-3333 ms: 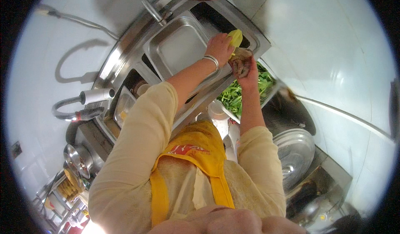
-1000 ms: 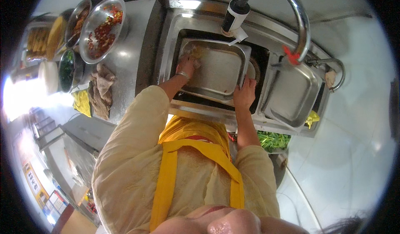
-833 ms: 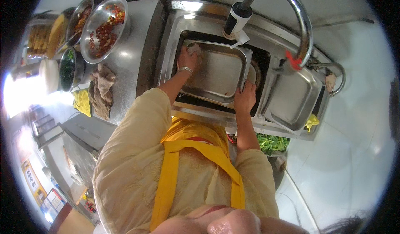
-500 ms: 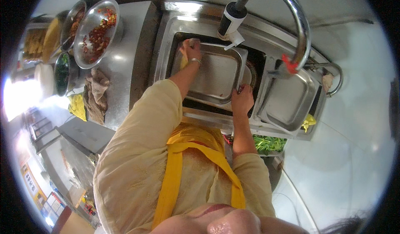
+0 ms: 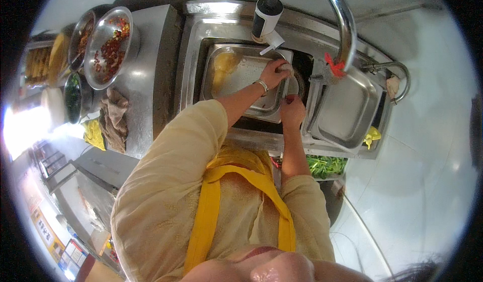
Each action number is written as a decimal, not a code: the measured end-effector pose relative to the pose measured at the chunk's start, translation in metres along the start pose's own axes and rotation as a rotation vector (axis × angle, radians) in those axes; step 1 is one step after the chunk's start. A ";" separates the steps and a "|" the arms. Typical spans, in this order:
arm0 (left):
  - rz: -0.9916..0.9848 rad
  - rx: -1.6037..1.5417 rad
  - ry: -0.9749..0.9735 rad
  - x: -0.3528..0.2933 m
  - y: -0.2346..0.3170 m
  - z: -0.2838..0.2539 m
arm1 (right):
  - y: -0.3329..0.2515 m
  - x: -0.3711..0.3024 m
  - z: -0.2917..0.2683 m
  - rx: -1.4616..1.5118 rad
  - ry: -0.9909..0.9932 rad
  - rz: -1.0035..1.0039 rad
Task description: The person washes several stainless steel containers and a tray in a sink by scrubbing them with a cloth and rinsing them under a faucet.
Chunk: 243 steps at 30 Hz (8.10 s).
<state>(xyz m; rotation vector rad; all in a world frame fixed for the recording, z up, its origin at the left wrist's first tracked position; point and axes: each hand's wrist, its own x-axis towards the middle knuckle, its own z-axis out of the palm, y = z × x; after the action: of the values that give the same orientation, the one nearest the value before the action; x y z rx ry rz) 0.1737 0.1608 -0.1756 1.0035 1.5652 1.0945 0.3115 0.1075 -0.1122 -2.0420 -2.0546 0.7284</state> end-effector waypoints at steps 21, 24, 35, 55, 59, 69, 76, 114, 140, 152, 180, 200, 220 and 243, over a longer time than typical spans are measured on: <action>-0.011 0.334 -0.095 -0.068 0.023 0.008 | 0.037 0.004 0.022 0.329 -0.095 0.297; 0.138 0.294 0.017 -0.044 0.009 0.004 | 0.042 0.007 0.035 0.336 -0.075 0.154; 0.144 0.512 -0.585 -0.130 -0.022 -0.031 | 0.000 -0.011 0.006 0.019 -0.048 0.105; -0.258 1.071 -0.555 -0.165 -0.011 -0.156 | -0.055 0.003 -0.029 -0.218 -0.263 0.126; -0.192 0.923 -0.408 -0.170 -0.029 -0.154 | -0.062 0.009 -0.028 -0.257 -0.342 0.165; -0.193 0.522 -0.272 -0.160 0.012 -0.146 | -0.048 0.001 -0.014 -0.074 -0.317 -0.042; -0.060 0.628 -0.502 -0.155 -0.044 -0.133 | -0.025 -0.027 -0.049 0.218 -0.196 0.004; -0.329 -0.283 0.423 -0.165 0.020 -0.177 | -0.029 -0.089 -0.075 0.537 0.130 -0.018; -0.258 -0.532 0.635 -0.163 0.047 -0.208 | -0.041 -0.030 -0.134 0.084 0.472 -1.090; -0.666 0.095 0.410 -0.071 -0.082 -0.156 | 0.058 -0.027 -0.086 0.311 0.219 -0.286; 0.835 0.490 -0.323 -0.180 0.101 -0.074 | 0.017 -0.016 -0.020 1.156 -0.034 0.181; -0.028 0.474 0.006 -0.031 -0.035 -0.127 | -0.006 -0.039 -0.042 0.934 -0.027 0.164; 0.691 0.564 -0.117 -0.196 0.112 -0.068 | -0.035 -0.033 -0.064 1.662 -0.283 0.198; 0.155 0.134 0.257 -0.157 -0.033 -0.160 | 0.032 -0.075 -0.243 1.273 0.023 0.418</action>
<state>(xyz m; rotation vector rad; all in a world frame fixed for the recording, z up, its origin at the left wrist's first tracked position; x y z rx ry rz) 0.0487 -0.0259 -0.1449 1.1238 1.8098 1.2802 0.4513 0.0880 0.1018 -1.5619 -0.6544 1.5093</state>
